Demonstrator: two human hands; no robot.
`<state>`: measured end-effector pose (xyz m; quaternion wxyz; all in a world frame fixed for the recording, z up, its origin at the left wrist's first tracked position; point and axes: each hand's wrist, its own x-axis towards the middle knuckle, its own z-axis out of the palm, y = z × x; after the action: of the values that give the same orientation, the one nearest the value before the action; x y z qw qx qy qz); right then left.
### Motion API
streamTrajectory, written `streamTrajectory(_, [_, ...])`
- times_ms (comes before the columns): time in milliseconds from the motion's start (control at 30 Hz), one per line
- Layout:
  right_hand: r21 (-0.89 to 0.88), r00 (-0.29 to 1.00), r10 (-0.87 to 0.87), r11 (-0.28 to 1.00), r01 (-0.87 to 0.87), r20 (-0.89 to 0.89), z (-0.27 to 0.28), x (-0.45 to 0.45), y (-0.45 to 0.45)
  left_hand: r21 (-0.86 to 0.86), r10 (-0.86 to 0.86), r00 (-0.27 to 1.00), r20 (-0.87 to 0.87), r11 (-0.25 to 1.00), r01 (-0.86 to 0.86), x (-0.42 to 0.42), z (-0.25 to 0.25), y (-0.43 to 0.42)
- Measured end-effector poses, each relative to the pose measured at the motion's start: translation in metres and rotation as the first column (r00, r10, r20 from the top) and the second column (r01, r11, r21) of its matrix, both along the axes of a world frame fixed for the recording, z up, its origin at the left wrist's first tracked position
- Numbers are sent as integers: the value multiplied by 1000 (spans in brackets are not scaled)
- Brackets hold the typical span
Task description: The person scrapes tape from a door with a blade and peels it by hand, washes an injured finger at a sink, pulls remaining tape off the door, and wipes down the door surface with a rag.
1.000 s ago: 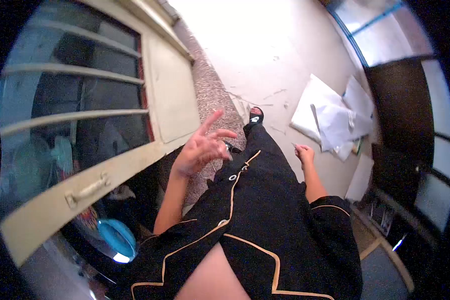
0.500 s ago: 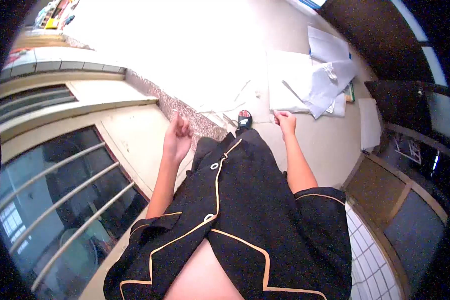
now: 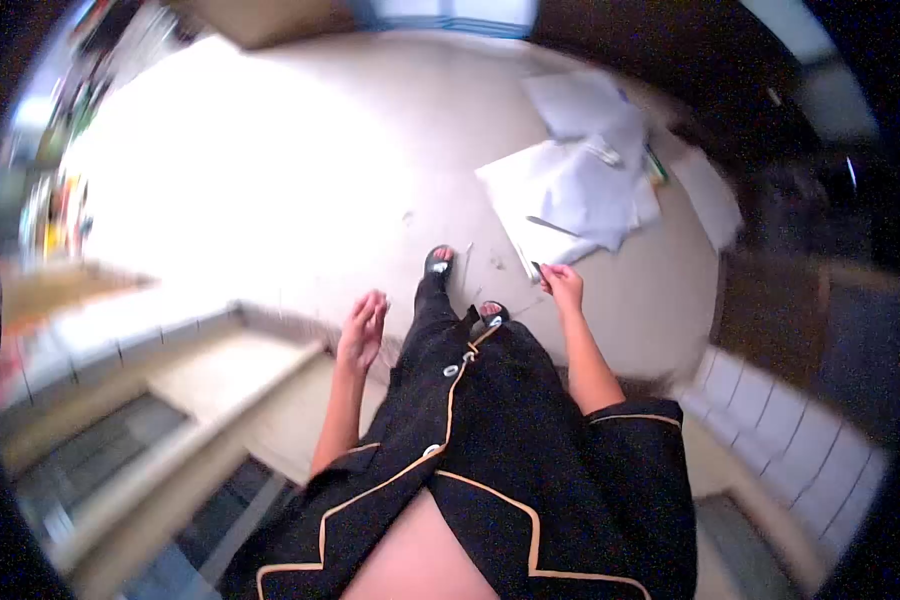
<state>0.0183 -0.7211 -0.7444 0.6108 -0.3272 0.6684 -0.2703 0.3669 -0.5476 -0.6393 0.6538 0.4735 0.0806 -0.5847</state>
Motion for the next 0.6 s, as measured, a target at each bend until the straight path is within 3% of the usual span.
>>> streamTrajectory(100, [-62, 988, -151, 987, 150, -22, 11, -2, 33, -1, -313, 950, -1, 950, 313, 47, -37, -47])
streamTrajectory(133, [-74, 969, -246, 967, 244, -29, 15, 2, 56, -50, -497, 853, -157, 867, 496, 69, -36, -64])
streamTrajectory(167, [-115, 950, -311, 944, 308, -12, 19, 3, 76, -116, -670, 679, -301, 732, 671, 84, -36, -93])
streamTrajectory(233, [-116, 874, -486, 868, 483, 4, 24, 6, 123, 124, -758, 643, -110, 631, 766, 76, -45, -132])
streamTrajectory(267, [-90, 803, -596, 799, 595, 14, 28, 11, 144, 227, -755, 648, -99, 617, 753, 74, -54, -148])
streamTrajectory(300, [-228, 742, -661, 744, 628, -113, 4, 9, 175, 320, -763, 642, -72, 592, 740, 67, -63, -166])
streamTrajectory(333, [-253, 686, -676, 737, 628, -269, 15, 22, 206, 331, -849, 523, -79, 472, 817, 77, -57, -174])
streamTrajectory(367, [-137, 555, -806, 585, 799, -208, 31, 32, 228, 353, -915, 393, -87, 341, 871, 78, -56, -188])
streamTrajectory(433, [-24, 291, -945, 298, 954, -148, 25, 44, 279, 309, -955, 265, -134, 214, 927, 77, -83, -215])
streamTrajectory(500, [-59, 72, -987, 82, 995, -147, 12, 84, 331, 446, -953, 277, -119, 198, 873, 56, -77, -217])
streamTrajectory(567, [-81, -86, -986, -75, 994, -140, 15, 97, 355, 397, -997, 40, -62, 12, 918, 46, -104, -253])
streamTrajectory(600, [-45, -259, -964, -262, 964, 63, 4, 101, 368, 357, -999, -45, -17, -48, 933, 31, -103, -265])
